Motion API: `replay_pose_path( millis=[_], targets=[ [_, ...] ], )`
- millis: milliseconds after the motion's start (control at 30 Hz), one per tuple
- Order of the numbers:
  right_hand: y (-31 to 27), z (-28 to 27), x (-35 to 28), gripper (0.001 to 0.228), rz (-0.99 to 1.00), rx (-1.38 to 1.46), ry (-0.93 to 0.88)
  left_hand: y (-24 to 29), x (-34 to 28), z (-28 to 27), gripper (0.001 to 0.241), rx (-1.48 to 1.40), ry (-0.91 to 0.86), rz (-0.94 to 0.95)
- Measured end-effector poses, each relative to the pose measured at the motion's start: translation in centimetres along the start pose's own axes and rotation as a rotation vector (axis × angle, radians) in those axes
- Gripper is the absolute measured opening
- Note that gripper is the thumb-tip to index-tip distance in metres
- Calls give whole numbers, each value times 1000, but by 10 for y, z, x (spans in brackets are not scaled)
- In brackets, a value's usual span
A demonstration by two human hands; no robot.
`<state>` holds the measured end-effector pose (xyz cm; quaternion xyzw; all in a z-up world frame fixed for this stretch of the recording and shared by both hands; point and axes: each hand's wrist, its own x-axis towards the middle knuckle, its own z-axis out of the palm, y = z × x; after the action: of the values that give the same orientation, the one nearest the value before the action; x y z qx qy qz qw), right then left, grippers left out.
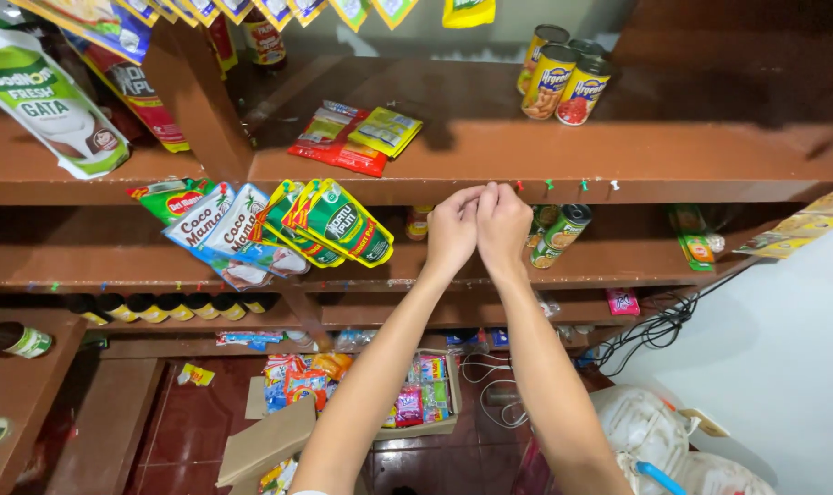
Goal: Hanging sachets of sauces and condiments onto display strips on grocery shelves.
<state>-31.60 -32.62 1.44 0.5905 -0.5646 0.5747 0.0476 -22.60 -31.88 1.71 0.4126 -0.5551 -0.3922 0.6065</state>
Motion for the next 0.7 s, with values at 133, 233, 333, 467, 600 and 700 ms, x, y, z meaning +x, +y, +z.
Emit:
replay_pose_path(
  millis=[133, 233, 333, 467, 600, 700],
  targets=[
    [-9, -13, -17, 32, 90, 94, -29, -9, -14, 0, 26, -65, -34, -51],
    [-25, -23, -29, 33, 119, 122, -14, -24, -29, -4, 26, -196, -56, -90],
    [-47, -27, -53, 32, 120, 165, -26, -25, -53, -28, 29, -437, -79, -184],
    [-94, -16, -99, 29, 218, 298, -143, -14, -95, -91, 29, -531, -39, -251],
    [-152, 2, -161, 25, 161, 419, -283, -7, -140, -168, 28, -492, 106, -172],
    [-198, 20, -211, 24, 256, 591, -429, -3, -185, -234, 27, -443, 234, -150]
  ],
)
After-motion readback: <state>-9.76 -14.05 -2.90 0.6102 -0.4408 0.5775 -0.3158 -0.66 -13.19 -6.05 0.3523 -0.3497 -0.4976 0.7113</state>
